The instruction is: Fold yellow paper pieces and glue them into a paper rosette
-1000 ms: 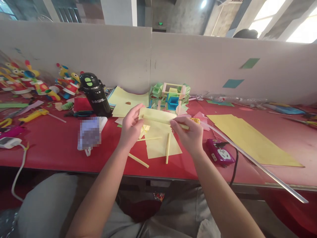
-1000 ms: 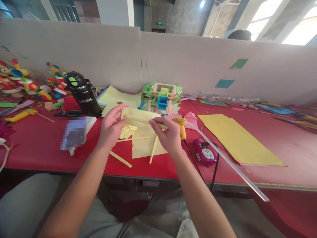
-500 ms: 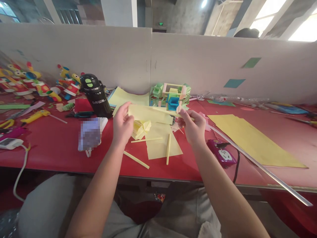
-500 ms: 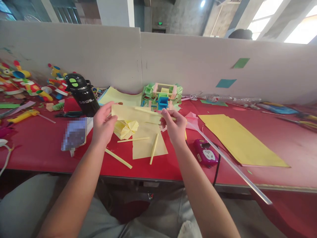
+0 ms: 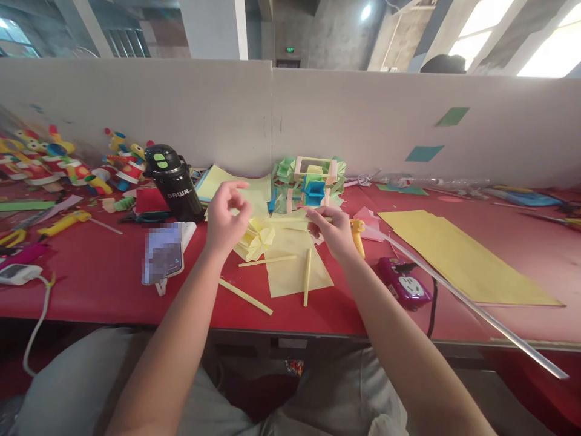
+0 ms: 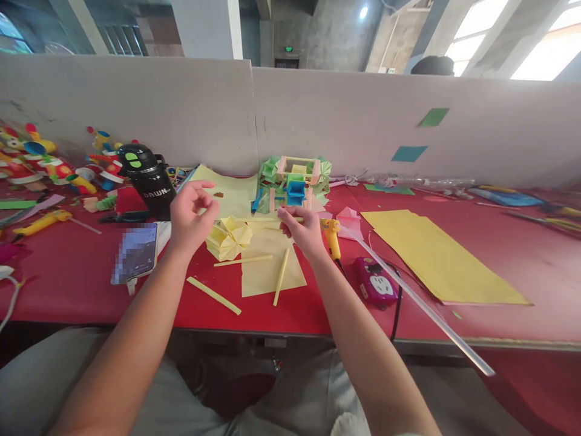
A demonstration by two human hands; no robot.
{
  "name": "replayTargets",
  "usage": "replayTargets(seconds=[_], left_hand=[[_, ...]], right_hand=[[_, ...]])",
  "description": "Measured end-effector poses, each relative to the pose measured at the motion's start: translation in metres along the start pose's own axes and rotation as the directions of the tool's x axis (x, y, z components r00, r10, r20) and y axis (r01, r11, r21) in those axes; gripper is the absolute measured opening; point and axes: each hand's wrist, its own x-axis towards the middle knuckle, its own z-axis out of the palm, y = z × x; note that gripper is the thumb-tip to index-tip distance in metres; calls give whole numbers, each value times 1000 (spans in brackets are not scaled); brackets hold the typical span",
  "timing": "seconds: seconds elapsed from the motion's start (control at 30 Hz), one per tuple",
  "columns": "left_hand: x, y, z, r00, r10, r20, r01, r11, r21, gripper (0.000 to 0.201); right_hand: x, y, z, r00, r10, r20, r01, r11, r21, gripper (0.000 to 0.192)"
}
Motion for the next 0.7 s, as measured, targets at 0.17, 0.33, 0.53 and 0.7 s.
replayTargets(seconds=[0.17, 0.33, 0.53, 0.7], left_hand=[[-8, 29, 10, 937, -130, 323, 309, 737, -601, 29], [-18, 37, 10, 905, -152, 398, 424, 425, -800, 31], [-17, 29, 7, 948, -87, 306, 282, 677, -680, 22], [-27, 26, 5, 902, 24, 432, -75, 992, 102, 30]], right_hand=[[-7, 8, -1, 1000, 7, -16, -5, 994, 113, 36], [-9, 10, -3, 999, 29, -38, -24, 991, 132, 35], [-9, 10, -8, 998, 44, -39, -37, 985, 168, 36], [-14, 6, -6, 983, 60, 172, -77, 992, 98, 37]])
